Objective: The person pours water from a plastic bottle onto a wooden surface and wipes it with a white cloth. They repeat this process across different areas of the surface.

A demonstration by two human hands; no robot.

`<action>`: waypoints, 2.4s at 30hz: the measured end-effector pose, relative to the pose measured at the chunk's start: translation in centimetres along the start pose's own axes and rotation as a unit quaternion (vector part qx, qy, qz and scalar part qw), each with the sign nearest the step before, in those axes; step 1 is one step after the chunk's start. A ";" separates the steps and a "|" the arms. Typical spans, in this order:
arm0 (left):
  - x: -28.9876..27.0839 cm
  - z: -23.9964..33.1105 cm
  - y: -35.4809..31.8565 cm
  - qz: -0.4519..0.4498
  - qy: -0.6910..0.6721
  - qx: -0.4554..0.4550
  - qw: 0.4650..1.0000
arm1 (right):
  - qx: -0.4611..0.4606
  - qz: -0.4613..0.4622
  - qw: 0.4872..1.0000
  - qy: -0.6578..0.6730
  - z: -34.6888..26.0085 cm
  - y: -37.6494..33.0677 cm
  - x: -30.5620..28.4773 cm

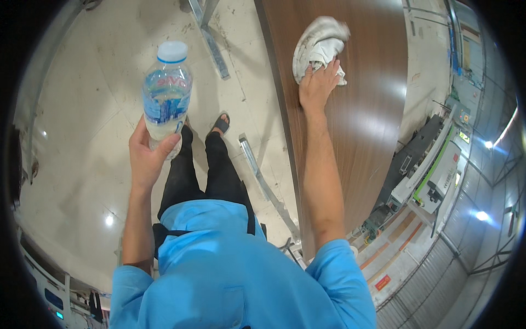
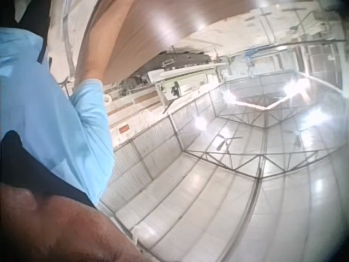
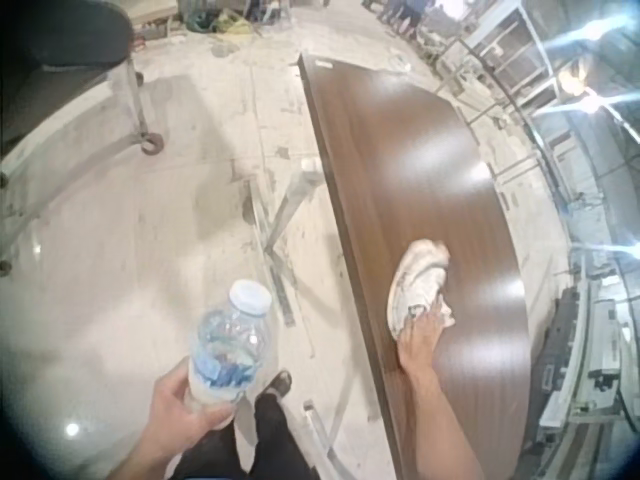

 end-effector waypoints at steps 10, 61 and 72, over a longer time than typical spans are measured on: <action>-1.6 1.9 -1.4 0.028 -0.015 -0.002 1.000 | 0.273 -0.165 0.933 -0.167 9.9 -23.2 -9.3; 16.8 1.9 7.4 -0.095 0.021 -0.220 0.971 | 0.240 0.053 0.949 0.196 19.9 2.3 -5.6; 17.0 1.8 5.1 -0.052 0.074 -0.189 0.978 | -0.127 0.008 0.957 0.260 -5.9 15.0 -3.6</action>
Point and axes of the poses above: each hand's wrist, its own y-axis towards the middle knuckle, its own x-axis out of the palm, z = x × y, the point moved 2 cm from there along y, towards the middle knuckle, and after that the axes turned 4 degrees about x, right-handed, at the moved point
